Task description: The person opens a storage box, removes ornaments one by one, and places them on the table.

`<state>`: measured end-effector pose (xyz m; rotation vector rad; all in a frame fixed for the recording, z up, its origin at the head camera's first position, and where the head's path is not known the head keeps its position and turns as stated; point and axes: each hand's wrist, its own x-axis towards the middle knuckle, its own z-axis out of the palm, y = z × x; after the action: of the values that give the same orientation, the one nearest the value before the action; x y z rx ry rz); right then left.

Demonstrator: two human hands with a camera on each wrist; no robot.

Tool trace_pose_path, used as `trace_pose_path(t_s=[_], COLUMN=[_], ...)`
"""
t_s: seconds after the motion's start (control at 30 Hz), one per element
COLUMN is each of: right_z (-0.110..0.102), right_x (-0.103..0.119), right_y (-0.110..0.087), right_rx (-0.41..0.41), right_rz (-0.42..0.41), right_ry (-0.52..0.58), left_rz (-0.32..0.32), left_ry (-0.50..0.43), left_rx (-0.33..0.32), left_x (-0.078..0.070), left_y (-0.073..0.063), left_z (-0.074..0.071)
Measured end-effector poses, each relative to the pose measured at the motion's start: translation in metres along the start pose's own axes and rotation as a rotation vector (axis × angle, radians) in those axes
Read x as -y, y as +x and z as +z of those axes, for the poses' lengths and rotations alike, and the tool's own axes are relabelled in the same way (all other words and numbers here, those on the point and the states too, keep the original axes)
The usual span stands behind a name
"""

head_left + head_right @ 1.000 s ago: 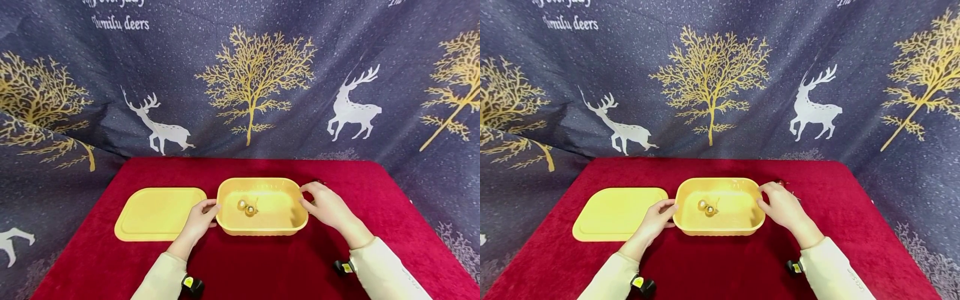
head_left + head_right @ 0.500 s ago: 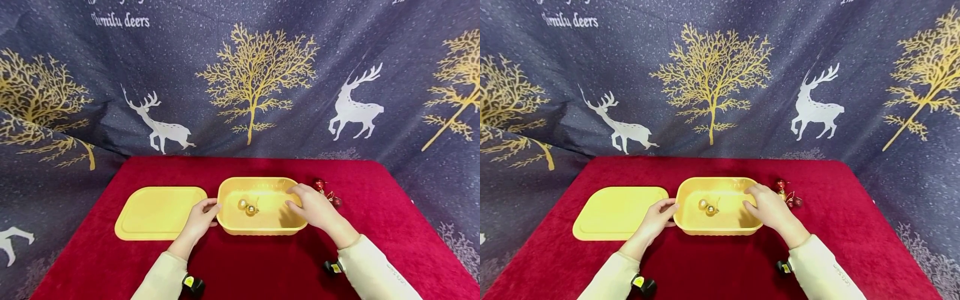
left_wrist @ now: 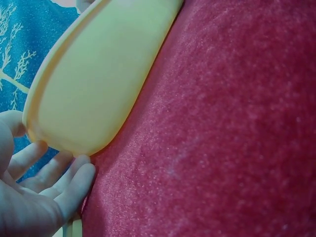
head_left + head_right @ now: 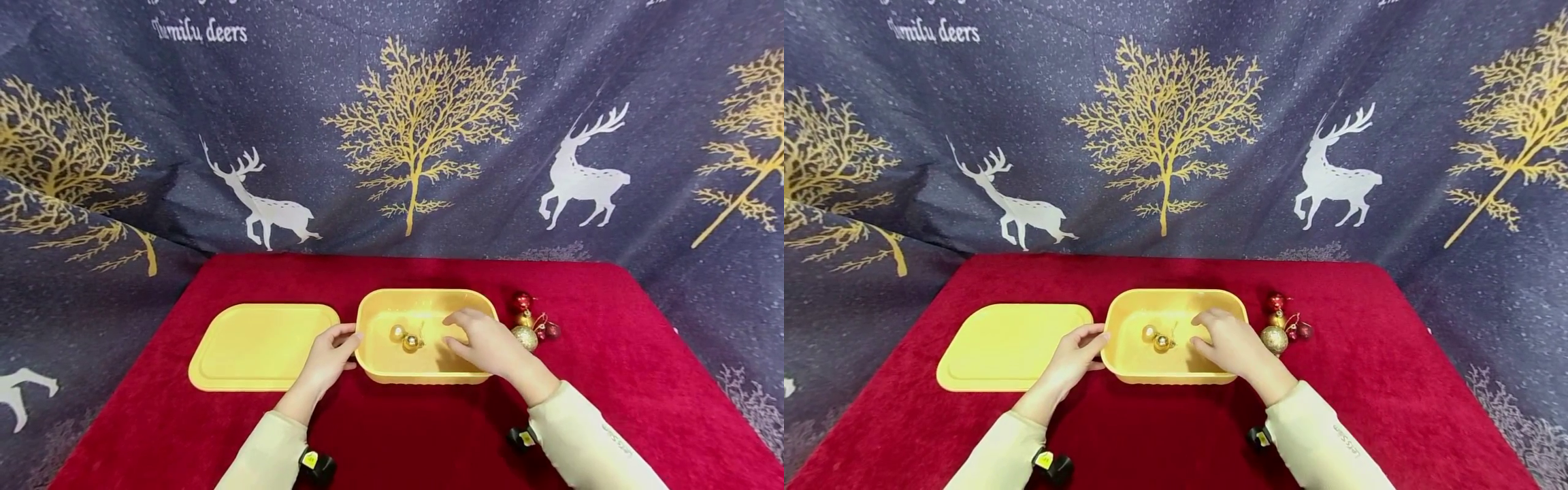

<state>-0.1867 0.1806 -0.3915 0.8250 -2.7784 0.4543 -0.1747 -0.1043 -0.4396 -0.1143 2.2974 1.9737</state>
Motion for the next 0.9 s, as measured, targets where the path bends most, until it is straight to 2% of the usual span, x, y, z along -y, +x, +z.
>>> trace_pose_path(t_s=[0.43,0.9], right_z=[0.013,0.023], right_x=[0.013,0.028], right_y=[0.015,0.032], right_rx=[0.097,0.262], right_rz=[-0.008,-0.01], right_ry=[0.027,0.032], left_rz=[-0.005,-0.013], left_ry=[-0.005,-0.004], left_rx=[-0.001,-0.011], left_x=[-0.001,0.0], left_y=[0.0,0.0], left_z=[0.001,0.002])
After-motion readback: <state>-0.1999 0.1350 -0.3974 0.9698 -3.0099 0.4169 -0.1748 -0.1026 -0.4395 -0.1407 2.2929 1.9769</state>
